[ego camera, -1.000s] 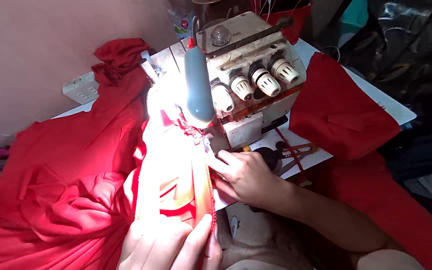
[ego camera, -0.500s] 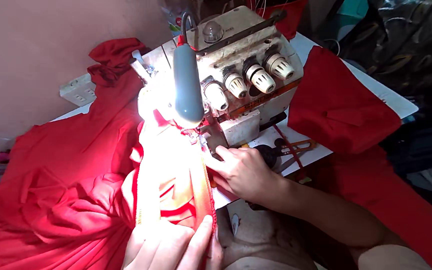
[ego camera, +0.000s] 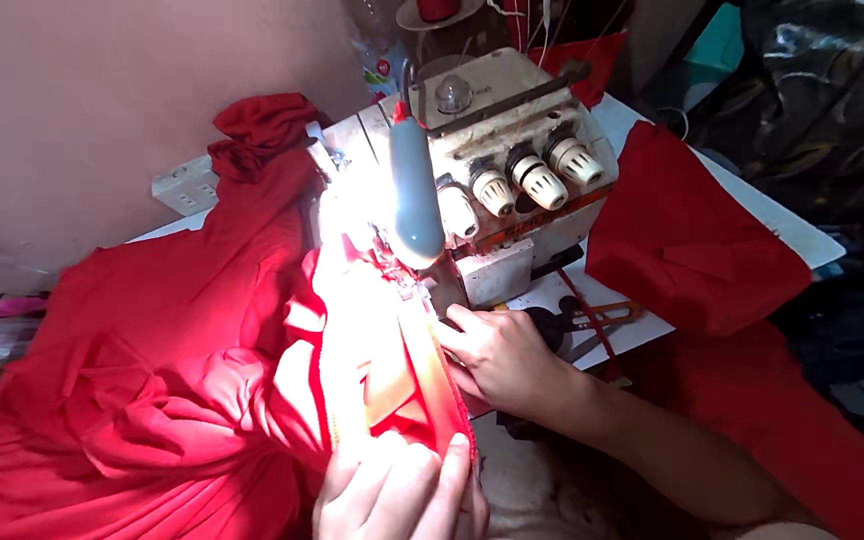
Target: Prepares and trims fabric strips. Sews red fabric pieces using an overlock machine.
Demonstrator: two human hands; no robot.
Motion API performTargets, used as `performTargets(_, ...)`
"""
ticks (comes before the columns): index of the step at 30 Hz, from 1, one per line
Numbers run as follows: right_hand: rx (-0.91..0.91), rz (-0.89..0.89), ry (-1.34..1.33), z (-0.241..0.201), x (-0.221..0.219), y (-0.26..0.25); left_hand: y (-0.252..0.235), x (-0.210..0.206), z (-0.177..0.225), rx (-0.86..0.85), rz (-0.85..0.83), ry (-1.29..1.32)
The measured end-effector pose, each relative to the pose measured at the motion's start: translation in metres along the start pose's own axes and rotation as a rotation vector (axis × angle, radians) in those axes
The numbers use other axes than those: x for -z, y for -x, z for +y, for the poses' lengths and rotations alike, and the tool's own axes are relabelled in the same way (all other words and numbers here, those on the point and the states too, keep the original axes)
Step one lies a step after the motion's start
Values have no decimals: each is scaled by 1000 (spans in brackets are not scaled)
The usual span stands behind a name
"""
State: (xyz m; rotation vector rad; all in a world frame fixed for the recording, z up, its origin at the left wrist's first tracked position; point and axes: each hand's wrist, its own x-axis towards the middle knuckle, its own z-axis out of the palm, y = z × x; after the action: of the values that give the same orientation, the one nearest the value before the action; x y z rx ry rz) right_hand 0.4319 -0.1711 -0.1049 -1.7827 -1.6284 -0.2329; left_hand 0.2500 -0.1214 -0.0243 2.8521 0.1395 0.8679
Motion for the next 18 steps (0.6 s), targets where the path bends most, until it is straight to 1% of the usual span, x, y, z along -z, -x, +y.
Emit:
performTargets(3, 95, 57, -8, 8, -1, 3, 5, -8, -1, -13, 4, 3)
performTargets(6, 184, 199, -106, 14, 2, 15, 8, -12, 0, -26, 5, 11)
performTargets(9, 198, 328, -224, 16, 3, 24, 15, -22, 2, -40, -7, -29)
performTargets(14, 128, 309, -222, 17, 3, 18, 23, -35, 1, -74, -1, -90)
performTargets(18, 123, 303, -193, 17, 0, 16, 24, -37, 2, -80, -4, -133)
